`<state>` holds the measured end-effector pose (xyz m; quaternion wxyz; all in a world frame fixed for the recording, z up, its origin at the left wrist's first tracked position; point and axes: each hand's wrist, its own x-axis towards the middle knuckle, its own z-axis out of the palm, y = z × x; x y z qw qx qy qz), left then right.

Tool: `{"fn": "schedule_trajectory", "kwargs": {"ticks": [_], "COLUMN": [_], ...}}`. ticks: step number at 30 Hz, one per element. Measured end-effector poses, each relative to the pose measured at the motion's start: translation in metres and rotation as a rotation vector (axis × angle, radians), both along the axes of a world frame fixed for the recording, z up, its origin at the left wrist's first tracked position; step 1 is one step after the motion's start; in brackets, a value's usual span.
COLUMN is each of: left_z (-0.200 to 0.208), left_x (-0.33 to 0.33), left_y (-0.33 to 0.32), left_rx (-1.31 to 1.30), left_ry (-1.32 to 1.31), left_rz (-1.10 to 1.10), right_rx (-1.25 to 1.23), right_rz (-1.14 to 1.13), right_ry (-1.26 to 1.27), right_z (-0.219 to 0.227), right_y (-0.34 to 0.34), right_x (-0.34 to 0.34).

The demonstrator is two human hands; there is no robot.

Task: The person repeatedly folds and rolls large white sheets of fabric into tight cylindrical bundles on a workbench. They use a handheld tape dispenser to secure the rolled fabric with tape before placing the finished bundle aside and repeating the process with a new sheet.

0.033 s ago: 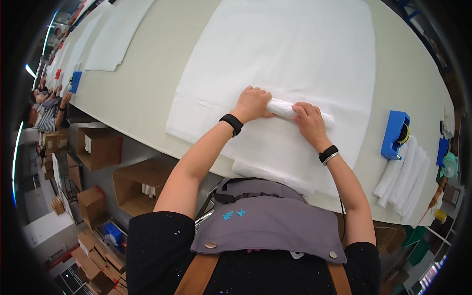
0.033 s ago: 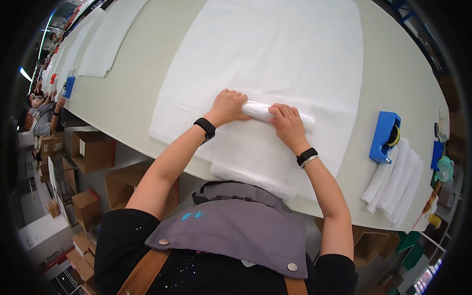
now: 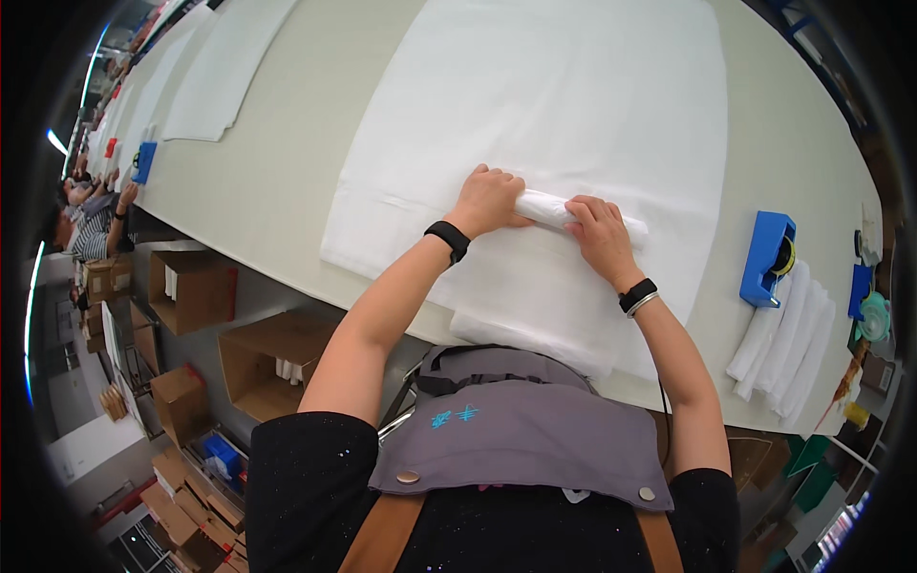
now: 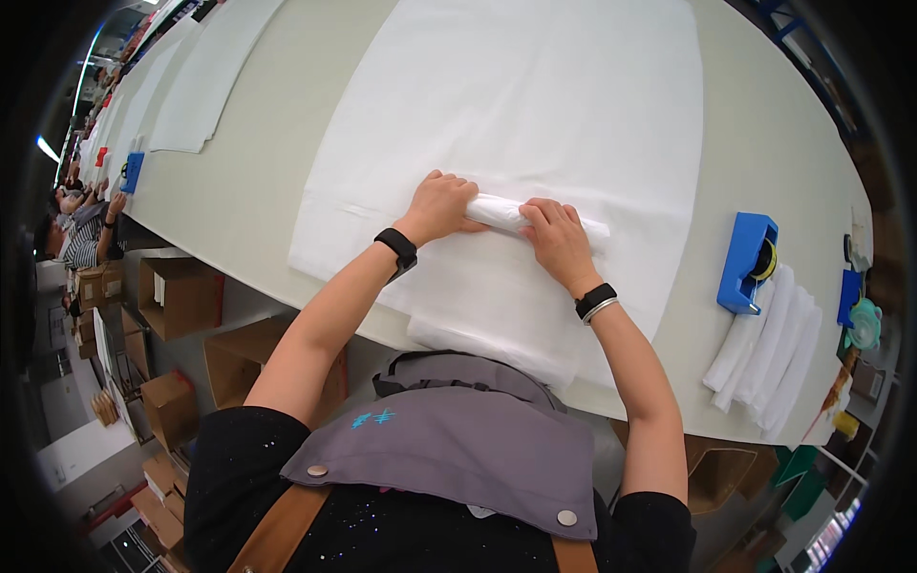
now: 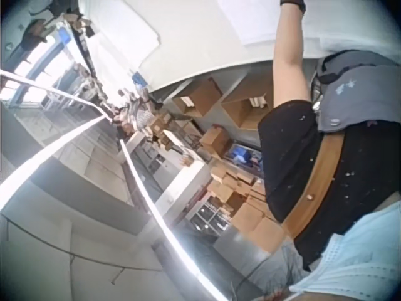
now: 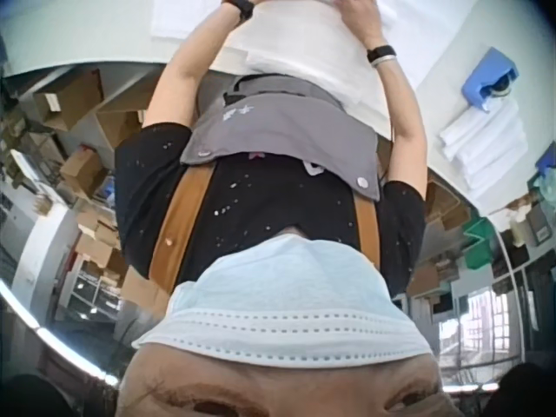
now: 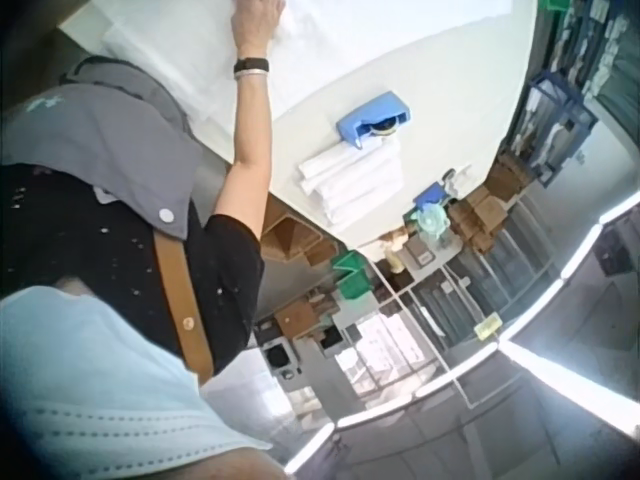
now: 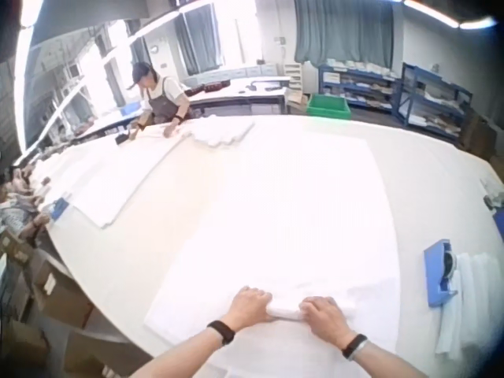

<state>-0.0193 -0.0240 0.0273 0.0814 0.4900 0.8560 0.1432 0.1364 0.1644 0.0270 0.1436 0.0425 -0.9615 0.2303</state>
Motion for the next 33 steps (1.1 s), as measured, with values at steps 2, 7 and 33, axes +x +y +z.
{"fn": "schedule_trajectory", "kwargs": {"ticks": [2, 7, 33], "left_z": [0.005, -0.002, -0.003], "left_x": [0.002, -0.001, 0.051], "left_y": [-0.006, -0.042, 0.007], "left_rx": [0.032, 0.107, 0.270], "left_ry": [0.009, -0.222, 0.124], "left_rz": [0.056, 0.327, 0.008], "right_rx": [-0.027, -0.032, 0.180], "right_rz": [-0.005, -0.018, 0.085], "right_ry": [-0.012, -0.005, -0.053], "right_z": [-0.001, -0.003, -0.001], "right_y": [0.003, 0.004, 0.017], "right_x": [-0.002, 0.001, -0.002]}}
